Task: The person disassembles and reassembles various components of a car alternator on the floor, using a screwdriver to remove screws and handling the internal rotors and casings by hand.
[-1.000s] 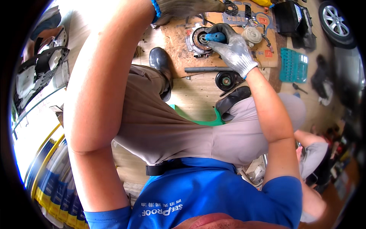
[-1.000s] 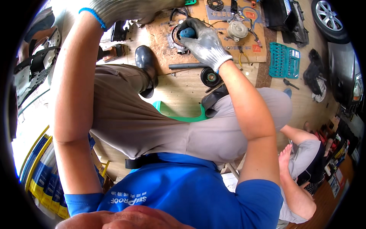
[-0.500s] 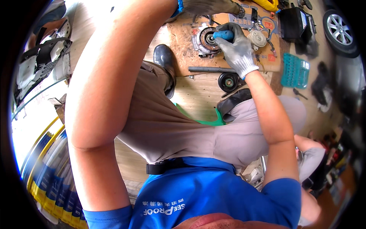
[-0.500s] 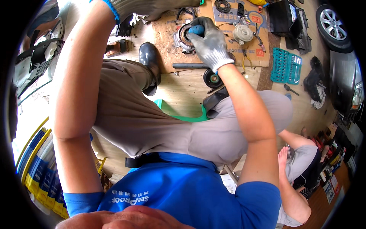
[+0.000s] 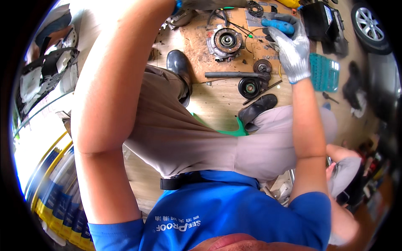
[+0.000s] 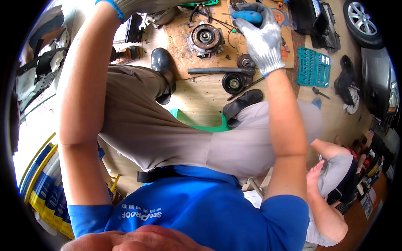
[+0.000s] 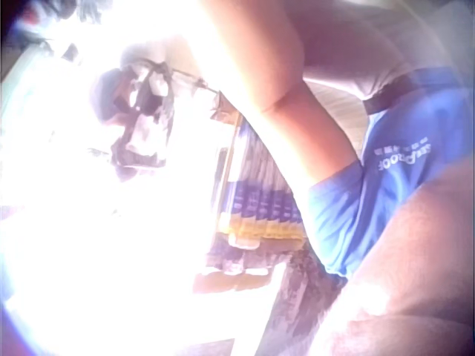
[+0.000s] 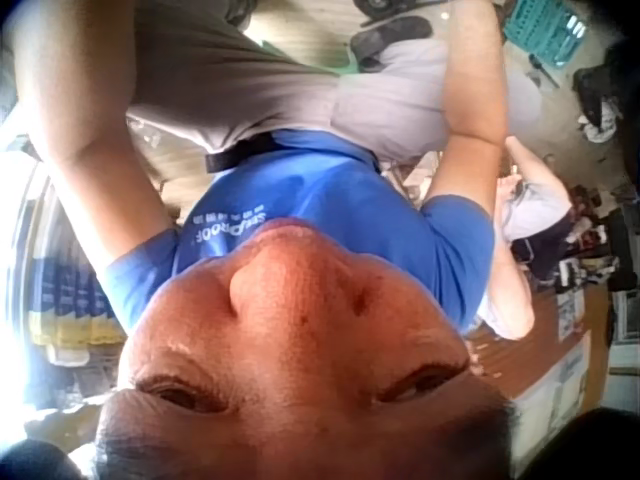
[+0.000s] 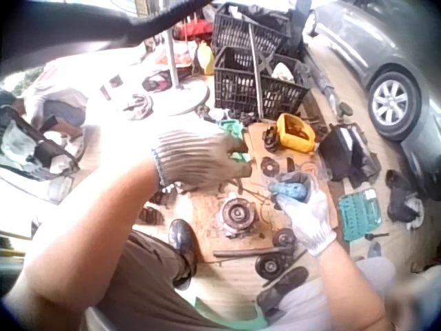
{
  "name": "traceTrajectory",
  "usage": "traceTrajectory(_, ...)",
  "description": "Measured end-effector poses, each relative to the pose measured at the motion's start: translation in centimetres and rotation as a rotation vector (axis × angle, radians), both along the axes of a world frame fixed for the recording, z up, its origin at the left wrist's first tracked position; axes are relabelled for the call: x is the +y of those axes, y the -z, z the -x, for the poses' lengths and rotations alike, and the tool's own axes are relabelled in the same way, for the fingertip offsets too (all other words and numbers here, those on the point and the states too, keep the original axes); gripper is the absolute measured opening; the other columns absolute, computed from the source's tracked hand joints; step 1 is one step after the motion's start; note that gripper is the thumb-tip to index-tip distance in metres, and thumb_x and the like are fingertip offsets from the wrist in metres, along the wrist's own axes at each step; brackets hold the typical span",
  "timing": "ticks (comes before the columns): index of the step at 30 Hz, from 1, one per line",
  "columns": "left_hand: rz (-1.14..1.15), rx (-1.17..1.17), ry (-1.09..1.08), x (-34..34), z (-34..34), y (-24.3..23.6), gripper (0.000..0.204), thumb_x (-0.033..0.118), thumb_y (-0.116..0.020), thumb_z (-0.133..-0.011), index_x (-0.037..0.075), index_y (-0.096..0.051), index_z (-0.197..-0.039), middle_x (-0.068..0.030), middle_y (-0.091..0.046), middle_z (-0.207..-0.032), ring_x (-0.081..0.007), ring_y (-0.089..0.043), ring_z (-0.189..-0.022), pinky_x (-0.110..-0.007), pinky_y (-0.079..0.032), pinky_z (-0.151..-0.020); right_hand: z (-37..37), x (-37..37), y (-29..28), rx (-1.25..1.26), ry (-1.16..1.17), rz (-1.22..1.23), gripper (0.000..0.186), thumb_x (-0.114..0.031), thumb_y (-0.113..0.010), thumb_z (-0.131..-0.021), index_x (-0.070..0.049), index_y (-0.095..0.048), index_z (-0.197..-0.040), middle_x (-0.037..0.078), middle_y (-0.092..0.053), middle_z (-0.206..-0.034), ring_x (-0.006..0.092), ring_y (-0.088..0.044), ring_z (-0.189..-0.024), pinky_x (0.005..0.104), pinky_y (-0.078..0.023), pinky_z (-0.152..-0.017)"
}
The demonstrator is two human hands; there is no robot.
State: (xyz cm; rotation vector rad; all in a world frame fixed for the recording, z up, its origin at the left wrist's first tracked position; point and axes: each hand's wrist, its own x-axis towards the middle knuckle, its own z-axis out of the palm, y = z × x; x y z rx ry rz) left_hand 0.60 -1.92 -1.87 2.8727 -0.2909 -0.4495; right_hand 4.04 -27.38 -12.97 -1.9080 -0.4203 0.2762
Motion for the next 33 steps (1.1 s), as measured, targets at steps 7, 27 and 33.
traceTrajectory(7,-0.095,0.176,-0.094,-0.9,-1.3,2.3,0.050,0.042,-0.061,-0.096,0.011,-0.066,-0.134,-0.0183,-0.070,-0.124,-0.0276,-0.070,-0.103,-0.038,-0.056,-0.088,0.4,-4.8,-10.0,-0.293,0.120,-0.254,0.041,0.013,-0.064,-0.089,-0.002,-0.057,-0.126,0.012,-0.069,-0.116,0.0196,-0.071,-0.100,0.0296,-0.060,-0.087)
traceTrajectory(27,-0.451,0.040,0.071,-6.2,1.2,21.9,0.044,0.052,-0.065,-0.094,0.012,-0.071,-0.111,-0.0172,-0.072,-0.108,-0.0363,-0.071,-0.100,-0.051,-0.057,-0.083,0.7,-18.0,-10.8,-0.380,0.284,-0.339,0.034,0.009,-0.065,-0.089,0.000,-0.059,-0.121,0.012,-0.070,-0.103,0.0156,-0.071,-0.086,0.0242,-0.057,-0.072)
traceTrajectory(33,-0.587,0.007,0.249,-7.2,0.1,22.2,0.033,0.039,-0.053,-0.101,0.011,-0.070,-0.107,-0.0178,-0.071,-0.108,-0.0389,-0.071,-0.097,-0.054,-0.057,-0.079,0.8,-18.2,-10.6,-0.363,0.261,-0.298,0.033,0.009,-0.065,-0.089,0.000,-0.059,-0.120,0.011,-0.070,-0.102,0.0156,-0.070,-0.085,0.0244,-0.057,-0.072)
